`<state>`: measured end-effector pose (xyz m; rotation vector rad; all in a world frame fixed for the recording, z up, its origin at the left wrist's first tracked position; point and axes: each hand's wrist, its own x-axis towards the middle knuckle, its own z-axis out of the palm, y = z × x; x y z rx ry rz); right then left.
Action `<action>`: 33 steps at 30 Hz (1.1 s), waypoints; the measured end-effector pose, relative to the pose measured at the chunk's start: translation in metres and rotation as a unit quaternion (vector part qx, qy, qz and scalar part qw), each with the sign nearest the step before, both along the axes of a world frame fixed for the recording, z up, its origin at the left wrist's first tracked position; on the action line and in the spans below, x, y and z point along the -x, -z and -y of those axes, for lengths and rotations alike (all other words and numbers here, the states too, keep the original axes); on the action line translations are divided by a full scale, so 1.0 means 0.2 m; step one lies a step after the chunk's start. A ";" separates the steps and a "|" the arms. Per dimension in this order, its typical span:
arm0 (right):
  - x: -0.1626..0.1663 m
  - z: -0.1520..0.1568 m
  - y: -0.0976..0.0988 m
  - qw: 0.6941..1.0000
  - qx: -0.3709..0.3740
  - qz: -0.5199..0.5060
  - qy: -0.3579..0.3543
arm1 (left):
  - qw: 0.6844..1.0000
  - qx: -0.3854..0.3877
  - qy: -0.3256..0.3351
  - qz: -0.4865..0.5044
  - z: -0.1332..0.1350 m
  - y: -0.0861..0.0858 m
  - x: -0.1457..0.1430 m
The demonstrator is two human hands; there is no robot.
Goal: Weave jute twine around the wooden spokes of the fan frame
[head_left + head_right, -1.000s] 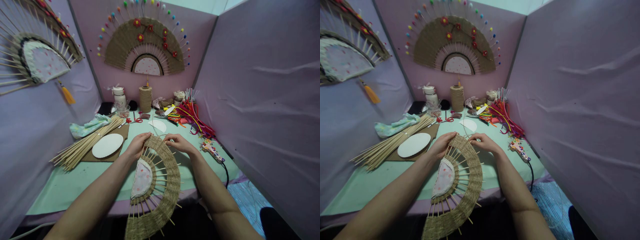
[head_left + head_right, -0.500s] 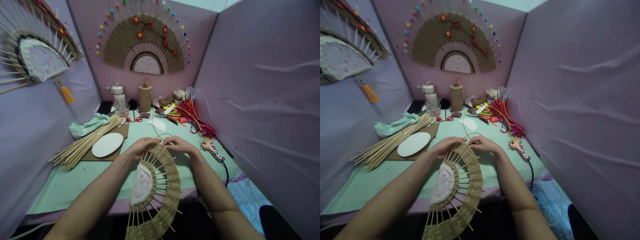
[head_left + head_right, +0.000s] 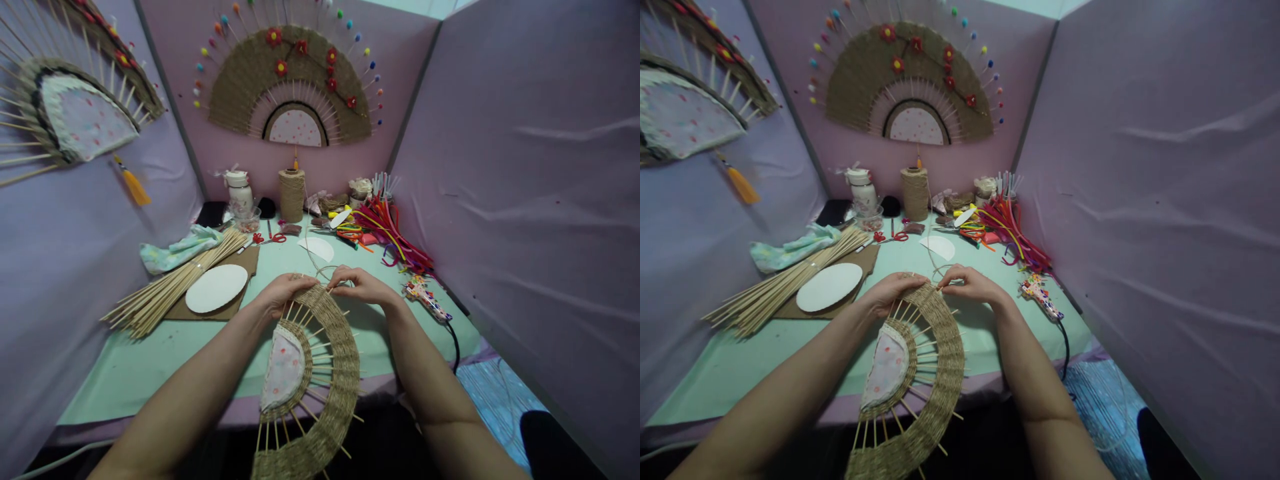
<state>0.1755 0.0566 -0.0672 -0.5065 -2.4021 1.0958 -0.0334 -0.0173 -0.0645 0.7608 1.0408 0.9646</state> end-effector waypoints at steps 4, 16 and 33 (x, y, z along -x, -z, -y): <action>-0.01 0.01 -0.01 0.999 0.020 0.001 0.028 | 0.999 0.007 -0.022 -0.037 0.00 -0.01 -0.01; -0.01 0.02 -0.01 0.998 0.025 -0.016 0.054 | 0.998 0.020 -0.030 -0.052 0.01 -0.02 -0.01; -0.01 0.01 0.02 0.992 0.122 0.017 -0.029 | 0.975 0.021 0.154 0.159 -0.02 -0.01 0.10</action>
